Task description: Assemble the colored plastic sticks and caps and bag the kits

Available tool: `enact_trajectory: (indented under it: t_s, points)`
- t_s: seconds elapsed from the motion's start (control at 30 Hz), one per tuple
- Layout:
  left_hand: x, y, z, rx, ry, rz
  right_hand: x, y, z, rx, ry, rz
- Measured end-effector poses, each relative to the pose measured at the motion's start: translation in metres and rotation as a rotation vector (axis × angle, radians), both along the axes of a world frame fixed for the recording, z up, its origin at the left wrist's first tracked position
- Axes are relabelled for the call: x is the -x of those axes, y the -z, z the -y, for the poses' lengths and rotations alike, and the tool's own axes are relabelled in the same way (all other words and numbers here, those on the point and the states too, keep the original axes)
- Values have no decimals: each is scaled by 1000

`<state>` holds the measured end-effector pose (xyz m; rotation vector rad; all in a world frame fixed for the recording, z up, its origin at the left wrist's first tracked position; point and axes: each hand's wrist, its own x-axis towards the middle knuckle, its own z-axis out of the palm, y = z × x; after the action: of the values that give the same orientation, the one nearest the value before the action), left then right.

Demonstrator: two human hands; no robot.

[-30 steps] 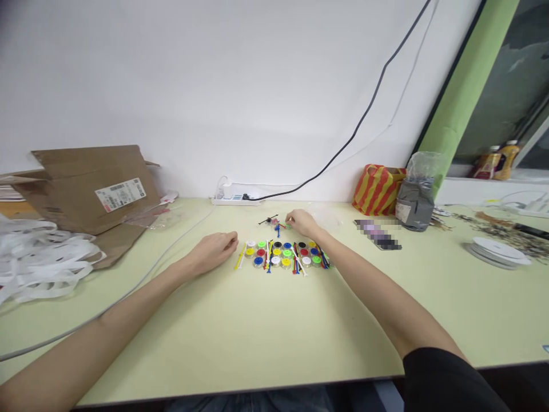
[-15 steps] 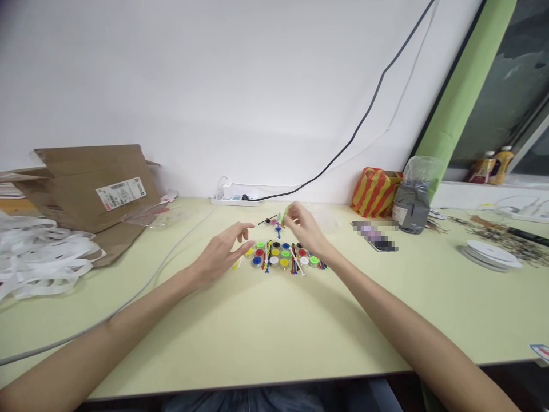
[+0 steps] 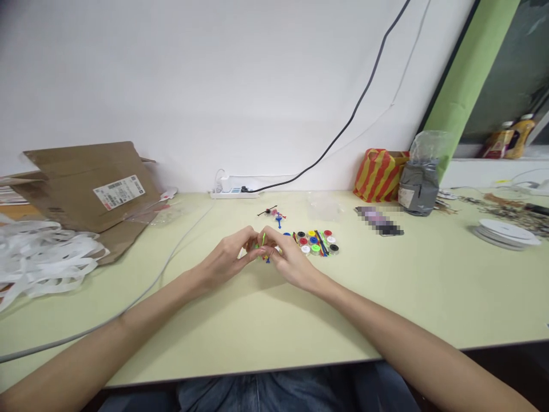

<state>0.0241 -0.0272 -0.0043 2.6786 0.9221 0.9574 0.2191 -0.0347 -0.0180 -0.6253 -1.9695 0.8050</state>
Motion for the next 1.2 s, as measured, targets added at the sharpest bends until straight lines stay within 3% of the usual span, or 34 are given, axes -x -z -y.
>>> enact_trajectory:
  t_s: [0.17, 0.3, 0.5, 0.8, 1.03, 1.2]
  points:
    - [-5, 4, 5, 86, -74, -78, -2, -7, 5, 54, -28, 17]
    - [-1, 2, 1, 121, -27, -97, -4, -9, 7, 130, -78, -5]
    - [9, -2, -6, -14, 56, -174, -7, -11, -1, 221, -112, -170]
    - [32, 4, -33, -149, -193, -184, -14, -8, -12, 213, 34, -259]
    - [42, 1, -44, -264, -254, -199, -12, -7, -10, 188, 36, -231]
    - [41, 1, -43, -106, -164, -103, -13, -6, -12, 191, 44, -226]
